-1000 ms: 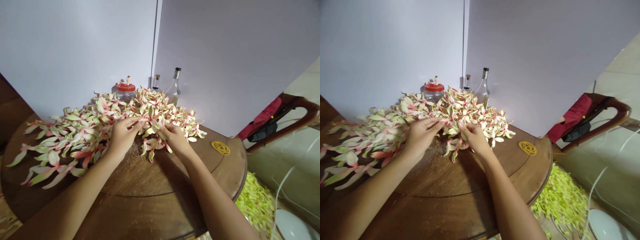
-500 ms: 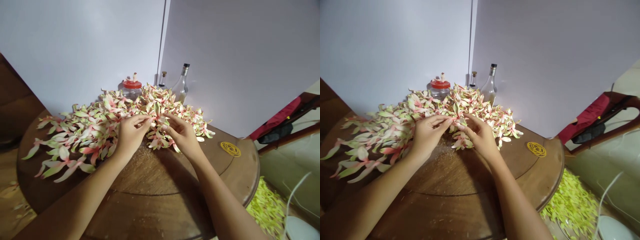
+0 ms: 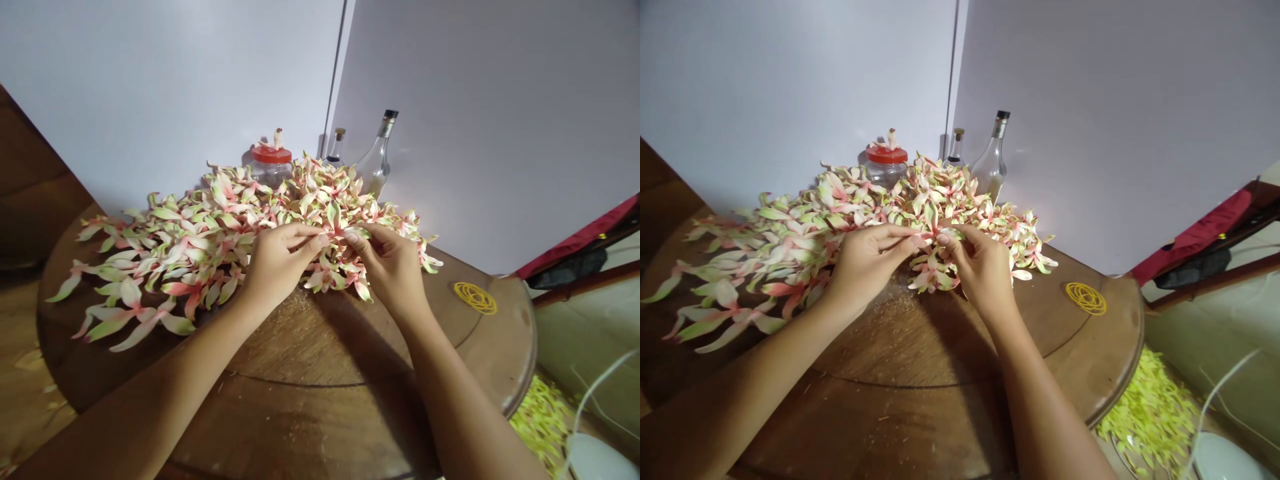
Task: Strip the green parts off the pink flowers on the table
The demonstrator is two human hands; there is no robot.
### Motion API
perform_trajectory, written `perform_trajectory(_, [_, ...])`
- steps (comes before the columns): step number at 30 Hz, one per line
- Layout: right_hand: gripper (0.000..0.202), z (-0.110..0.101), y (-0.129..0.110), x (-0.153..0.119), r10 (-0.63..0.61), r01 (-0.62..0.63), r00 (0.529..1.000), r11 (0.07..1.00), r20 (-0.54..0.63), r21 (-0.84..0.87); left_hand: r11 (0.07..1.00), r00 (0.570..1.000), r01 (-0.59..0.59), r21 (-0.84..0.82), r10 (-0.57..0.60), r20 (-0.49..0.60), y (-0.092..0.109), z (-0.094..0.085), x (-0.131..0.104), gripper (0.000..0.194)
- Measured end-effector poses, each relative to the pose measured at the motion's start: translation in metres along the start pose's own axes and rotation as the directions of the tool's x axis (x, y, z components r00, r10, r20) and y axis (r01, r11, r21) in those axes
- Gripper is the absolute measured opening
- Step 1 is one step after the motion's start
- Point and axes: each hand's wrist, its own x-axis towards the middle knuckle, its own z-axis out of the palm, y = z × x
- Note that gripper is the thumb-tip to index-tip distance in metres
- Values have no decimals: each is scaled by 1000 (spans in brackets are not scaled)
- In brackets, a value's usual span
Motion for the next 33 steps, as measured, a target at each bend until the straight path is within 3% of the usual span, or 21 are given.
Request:
perform_trajectory(4, [32, 1, -4, -1, -2, 4, 998, 999, -58, 39, 995, 999, 51, -83, -51, 10, 0, 3, -1, 20])
perform_trajectory(11, [32, 7, 3, -1, 73, -50, 995, 951, -65, 305, 993, 999, 52, -108, -51, 14, 1, 4, -2, 23])
perform_trajectory(13, [30, 10, 4, -1, 88, -64, 995, 937, -53, 344, 999, 999, 22, -46, -20, 41, 2, 3, -1, 19])
perform_trajectory(16, [27, 11, 2, 0, 98, -86, 995, 938, -21, 337, 963, 994, -114, 245, 111, 24, 5, 1, -1, 10])
perform_trajectory(18, [29, 9, -1, 0, 98, -99, 995, 961, 18, 258, 855, 948, -287, 433, 317, 2, 8, -1, 0, 15])
perform_trajectory(20, [33, 6, -4, 1, 93, -100, 994, 981, 49, 166, 736, 860, -455, 501, 509, 32, 11, -3, 0, 25])
perform_trajectory(21, [35, 4, -4, 1, 89, -96, 994, 987, 55, 129, 700, 823, -513, 496, 565, 53, 12, -4, 0, 28])
perform_trajectory(23, [37, 1, -3, 1, 73, -77, 996, 994, 51, 74, 678, 794, -562, 473, 602, 81, 14, -7, 1, 30])
perform_trajectory(28, [33, 0, 1, 1, 30, -40, 985, 998, 171, 58, 678, 788, -605, 418, 585, 191, 10, -9, 4, 9])
perform_trajectory(33, [26, 6, 0, -1, 46, -130, 962, 944, 268, 304, 805, 887, -460, 373, 429, 168, 3, -11, 8, 6])
